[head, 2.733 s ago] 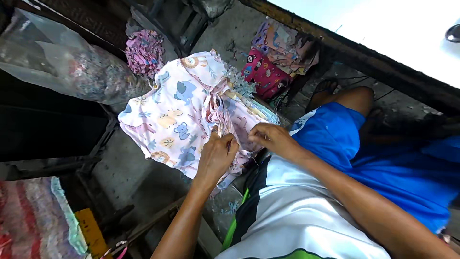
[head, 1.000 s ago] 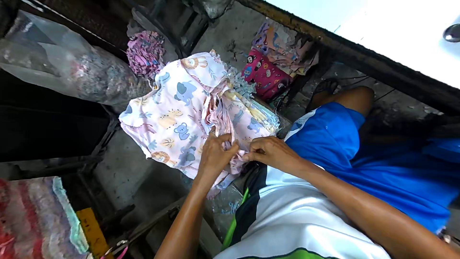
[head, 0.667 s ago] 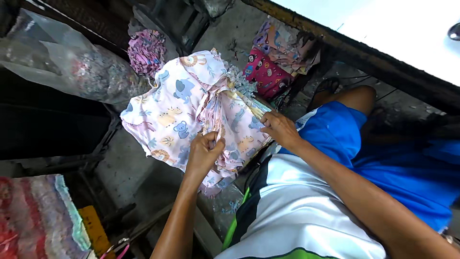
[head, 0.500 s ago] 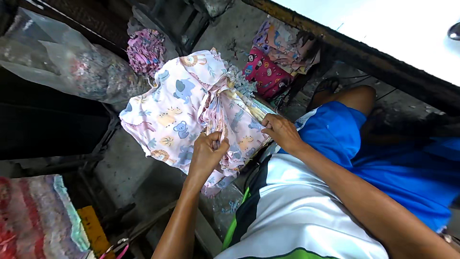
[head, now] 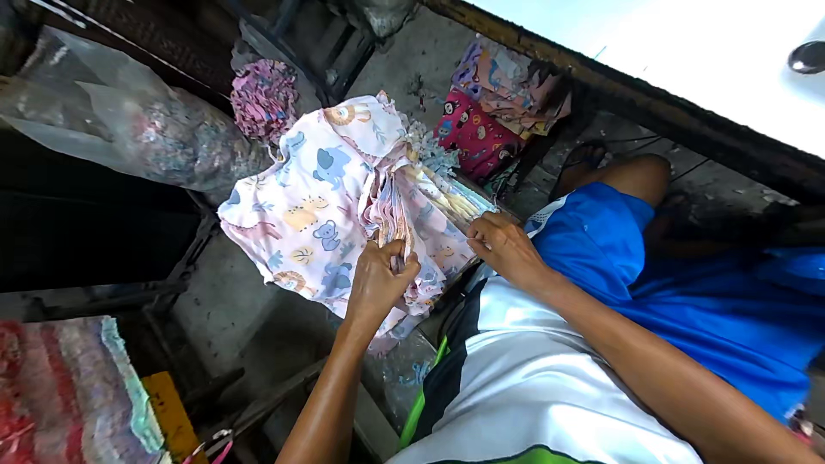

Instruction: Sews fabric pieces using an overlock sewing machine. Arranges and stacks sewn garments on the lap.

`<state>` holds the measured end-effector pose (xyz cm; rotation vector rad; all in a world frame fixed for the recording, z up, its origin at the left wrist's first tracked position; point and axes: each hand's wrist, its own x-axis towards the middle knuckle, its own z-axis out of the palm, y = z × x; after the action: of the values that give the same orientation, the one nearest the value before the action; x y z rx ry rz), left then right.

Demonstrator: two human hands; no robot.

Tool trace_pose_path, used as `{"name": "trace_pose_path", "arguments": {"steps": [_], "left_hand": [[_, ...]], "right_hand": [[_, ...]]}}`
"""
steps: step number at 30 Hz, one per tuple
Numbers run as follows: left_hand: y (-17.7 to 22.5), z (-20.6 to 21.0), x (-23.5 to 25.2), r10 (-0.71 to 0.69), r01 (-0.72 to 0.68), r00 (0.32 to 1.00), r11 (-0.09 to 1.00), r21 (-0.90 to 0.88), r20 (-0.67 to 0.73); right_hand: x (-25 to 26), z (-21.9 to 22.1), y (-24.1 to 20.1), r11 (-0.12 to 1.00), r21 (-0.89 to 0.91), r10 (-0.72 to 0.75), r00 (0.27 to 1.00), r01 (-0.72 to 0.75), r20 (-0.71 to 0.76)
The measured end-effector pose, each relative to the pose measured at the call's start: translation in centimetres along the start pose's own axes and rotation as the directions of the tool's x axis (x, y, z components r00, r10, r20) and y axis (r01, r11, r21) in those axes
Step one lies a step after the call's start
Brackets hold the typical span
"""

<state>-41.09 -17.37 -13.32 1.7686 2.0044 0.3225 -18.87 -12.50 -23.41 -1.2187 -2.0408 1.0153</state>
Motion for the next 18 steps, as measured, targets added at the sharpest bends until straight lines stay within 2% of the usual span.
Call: {"name": "trace_pose_path", "arguments": {"steps": [3, 6, 10, 15, 18], "left_hand": [[0.0, 0.5, -0.1, 0.028, -0.028, 1.000, 0.999, 0.024, 0.014], [0.2, 0.9, -0.2, 0.007, -0.008, 0.999, 1.000, 0.008, 0.038], [0.0, 1.3, -0.5, 0.044, -0.045, 0.998, 0.999, -0.012, -0.034], [0.4, 1.9, -0.2, -0.005, 0.003, 0.999, 0.999, -0.054, -0.048], [0.6, 1.8, -0.2, -0.010, 0.006, 0.997, 0.999, -0.053, -0.071]], "right_hand": [[-0.5, -1.0, -2.7, 0.952, 0.282, 0.071, 0.981, -0.121, 0.183], [-0.4, -0.7, -4.6, 0.866, 0.489, -0.041, 0.959, -0.106, 0.280], [0.0, -0.2, -5.3, 0.845, 0.530, -0.113, 0.950, -0.061, 0.290], [0.0, 0.4, -4.6, 0.861, 0.508, -0.145, 0.963, 0.009, 0.228], [0.1, 0.2, -4.5, 0.766, 0.630, -0.042, 0.968, -0.127, 0.246]]}}
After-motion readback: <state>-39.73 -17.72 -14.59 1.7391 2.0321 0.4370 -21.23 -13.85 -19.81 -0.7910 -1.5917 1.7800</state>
